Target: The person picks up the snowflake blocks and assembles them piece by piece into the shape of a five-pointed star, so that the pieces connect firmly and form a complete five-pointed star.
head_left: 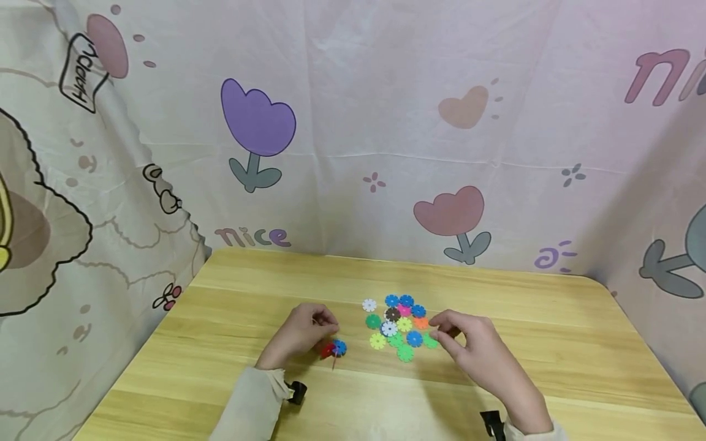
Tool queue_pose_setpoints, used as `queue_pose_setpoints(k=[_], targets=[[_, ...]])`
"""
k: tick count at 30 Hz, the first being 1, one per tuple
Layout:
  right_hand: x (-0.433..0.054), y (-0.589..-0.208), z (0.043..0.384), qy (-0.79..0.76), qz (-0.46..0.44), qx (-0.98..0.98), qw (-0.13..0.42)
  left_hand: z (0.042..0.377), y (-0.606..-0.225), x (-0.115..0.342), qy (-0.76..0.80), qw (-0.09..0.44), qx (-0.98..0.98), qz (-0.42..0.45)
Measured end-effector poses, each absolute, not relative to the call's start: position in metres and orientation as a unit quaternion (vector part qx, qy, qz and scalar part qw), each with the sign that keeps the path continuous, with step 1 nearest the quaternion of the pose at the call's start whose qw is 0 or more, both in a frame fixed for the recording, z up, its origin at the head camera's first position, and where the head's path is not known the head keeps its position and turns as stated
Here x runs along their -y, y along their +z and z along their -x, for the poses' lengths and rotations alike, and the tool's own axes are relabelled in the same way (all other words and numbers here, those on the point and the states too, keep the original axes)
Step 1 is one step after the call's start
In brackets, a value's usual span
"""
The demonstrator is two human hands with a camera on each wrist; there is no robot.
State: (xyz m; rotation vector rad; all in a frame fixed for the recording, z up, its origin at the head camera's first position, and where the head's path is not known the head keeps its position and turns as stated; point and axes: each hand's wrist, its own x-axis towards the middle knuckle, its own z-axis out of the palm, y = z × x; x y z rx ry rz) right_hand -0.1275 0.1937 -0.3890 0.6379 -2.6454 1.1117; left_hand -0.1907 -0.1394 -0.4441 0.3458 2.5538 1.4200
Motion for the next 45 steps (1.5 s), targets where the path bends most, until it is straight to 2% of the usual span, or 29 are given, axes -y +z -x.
queue_pose_setpoints(k=[3, 6, 13, 19, 31, 40, 45], targets=[[-0.196, -0.398, 0.132, 0.339, -0.172, 0.925, 0.012, 0.186, -0.432, 0.135, 0.478, 0.067, -0.865, -0.136], [-0.197, -0.409, 0.138, 0.310, -0.127, 0.941, -0.039, 0.179, -0.418, 0.126, 0.495, 0.051, -0.854, -0.152], [-0.191, -0.422, 0.162, 0.244, -0.106, 0.961, -0.074, 0.163, -0.393, 0.111, 0.551, 0.015, -0.814, -0.184], [-0.190, -0.431, 0.172, 0.192, -0.108, 0.971, -0.094, 0.156, -0.386, 0.103, 0.564, 0.007, -0.797, -0.215], [-0.179, -0.434, 0.161, 0.227, -0.126, 0.962, -0.088, 0.153, -0.386, 0.101, 0.559, 0.022, -0.800, -0.217], [-0.165, -0.394, 0.137, 0.371, -0.249, 0.894, 0.021, 0.152, -0.390, 0.094, 0.548, 0.052, -0.797, -0.248], [-0.152, -0.386, 0.129, 0.432, -0.292, 0.850, 0.071, 0.149, -0.393, 0.086, 0.578, 0.075, -0.760, -0.287]])
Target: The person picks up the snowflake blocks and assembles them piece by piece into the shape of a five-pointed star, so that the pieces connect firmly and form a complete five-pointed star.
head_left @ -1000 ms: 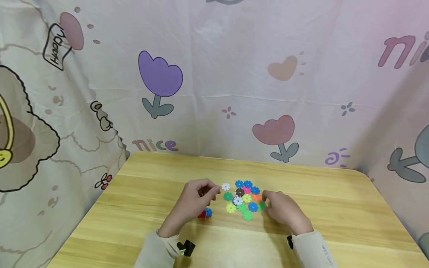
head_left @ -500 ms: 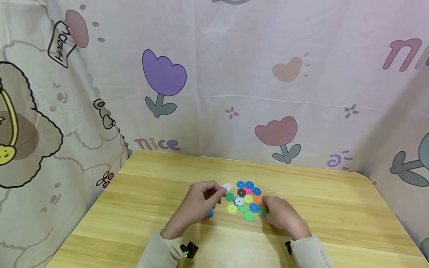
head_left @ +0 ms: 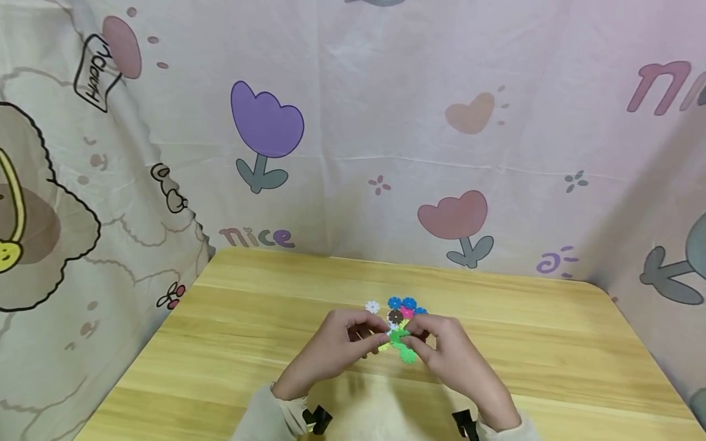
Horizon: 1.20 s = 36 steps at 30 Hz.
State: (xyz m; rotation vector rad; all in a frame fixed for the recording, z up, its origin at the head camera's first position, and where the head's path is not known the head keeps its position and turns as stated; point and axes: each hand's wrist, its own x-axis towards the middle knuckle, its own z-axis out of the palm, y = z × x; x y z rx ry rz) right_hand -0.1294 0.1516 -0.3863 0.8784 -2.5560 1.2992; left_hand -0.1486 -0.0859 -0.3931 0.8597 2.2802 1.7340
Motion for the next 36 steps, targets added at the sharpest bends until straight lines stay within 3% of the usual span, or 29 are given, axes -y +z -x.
queue_pose_setpoints(k=[8, 13, 20, 36], targets=[[-0.138, -0.388, 0.130, 0.476, -0.300, 0.819, 0.114, 0.145, -0.395, 0.082, 0.568, 0.027, -0.770, -0.290], [-0.144, -0.387, 0.133, 0.452, -0.289, 0.841, 0.068, 0.144, -0.392, 0.084, 0.585, 0.024, -0.760, -0.281], [-0.155, -0.409, 0.139, 0.269, -0.215, 0.938, -0.024, 0.145, -0.391, 0.090, 0.599, 0.035, -0.761, -0.248], [-0.142, -0.440, 0.142, 0.202, -0.196, 0.959, -0.024, 0.148, -0.385, 0.095, 0.591, 0.025, -0.770, -0.238]])
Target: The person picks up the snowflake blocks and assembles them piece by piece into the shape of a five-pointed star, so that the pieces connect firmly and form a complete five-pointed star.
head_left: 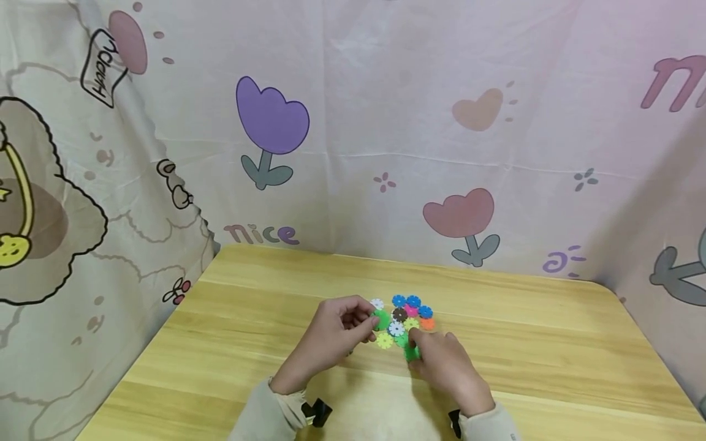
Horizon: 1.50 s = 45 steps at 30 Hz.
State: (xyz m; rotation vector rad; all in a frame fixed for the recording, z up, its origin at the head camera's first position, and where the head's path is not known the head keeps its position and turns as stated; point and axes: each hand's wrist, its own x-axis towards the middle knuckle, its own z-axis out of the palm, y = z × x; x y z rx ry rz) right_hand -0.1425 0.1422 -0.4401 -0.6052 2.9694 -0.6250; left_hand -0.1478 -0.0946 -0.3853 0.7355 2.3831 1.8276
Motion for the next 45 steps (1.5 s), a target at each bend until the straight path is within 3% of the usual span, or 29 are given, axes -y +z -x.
queue_pose_setpoints(k=[10, 20, 24, 30, 33, 45], targets=[[-0.143, -0.442, 0.144, -0.208, 0.194, -0.958, 0.027, 0.148, -0.384, 0.093, 0.591, 0.028, -0.770, -0.238], [-0.148, -0.435, 0.143, -0.272, 0.221, -0.934, 0.071, 0.147, -0.385, 0.090, 0.590, 0.053, -0.766, -0.251], [-0.154, -0.417, 0.142, -0.324, 0.247, -0.913, 0.026, 0.147, -0.387, 0.090, 0.606, 0.067, -0.755, -0.241], [-0.158, -0.393, 0.138, -0.432, 0.306, -0.837, -0.138, 0.148, -0.386, 0.090, 0.634, 0.090, -0.734, -0.227], [-0.156, -0.386, 0.135, -0.442, 0.327, -0.814, -0.190, 0.148, -0.386, 0.090, 0.649, 0.097, -0.719, -0.229], [-0.148, -0.385, 0.133, -0.452, 0.339, -0.799, -0.204, 0.148, -0.385, 0.088, 0.705, 0.150, -0.661, -0.211]])
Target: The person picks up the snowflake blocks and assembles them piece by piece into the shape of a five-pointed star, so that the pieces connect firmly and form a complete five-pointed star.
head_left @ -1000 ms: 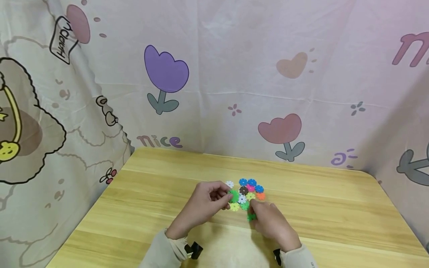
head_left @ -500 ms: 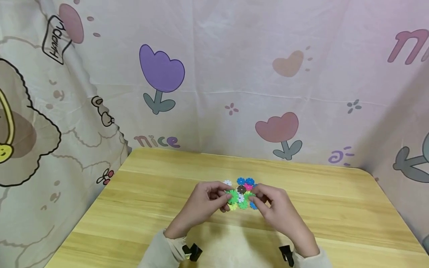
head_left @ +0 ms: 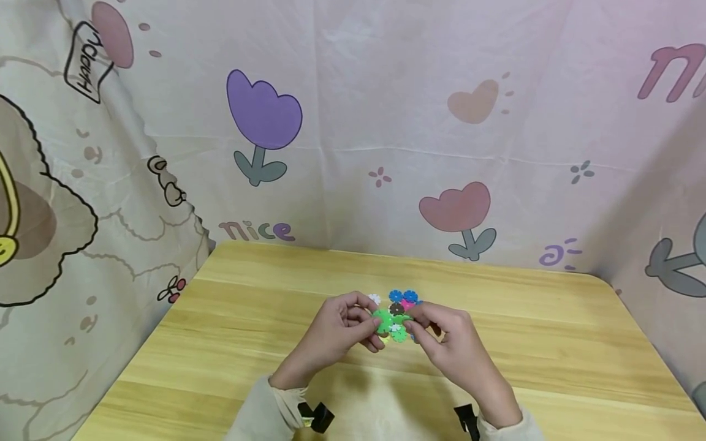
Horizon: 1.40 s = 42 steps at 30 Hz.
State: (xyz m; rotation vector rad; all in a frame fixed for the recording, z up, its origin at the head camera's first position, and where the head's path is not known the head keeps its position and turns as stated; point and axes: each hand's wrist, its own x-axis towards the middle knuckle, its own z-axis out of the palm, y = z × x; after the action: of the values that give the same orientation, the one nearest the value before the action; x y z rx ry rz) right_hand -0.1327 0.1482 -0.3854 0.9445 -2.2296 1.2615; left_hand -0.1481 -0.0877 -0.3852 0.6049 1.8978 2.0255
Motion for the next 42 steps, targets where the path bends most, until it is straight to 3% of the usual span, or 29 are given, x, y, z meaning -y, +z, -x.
queue_pose_setpoints(k=[21, 42], targets=[[-0.148, -0.380, 0.132, 0.449, -0.329, 0.803, 0.211, 0.148, -0.381, 0.089, 0.713, 0.142, -0.648, -0.227], [-0.142, -0.382, 0.129, 0.442, -0.368, 0.773, 0.269, 0.138, -0.379, 0.078, 0.746, 0.174, -0.615, -0.186]])
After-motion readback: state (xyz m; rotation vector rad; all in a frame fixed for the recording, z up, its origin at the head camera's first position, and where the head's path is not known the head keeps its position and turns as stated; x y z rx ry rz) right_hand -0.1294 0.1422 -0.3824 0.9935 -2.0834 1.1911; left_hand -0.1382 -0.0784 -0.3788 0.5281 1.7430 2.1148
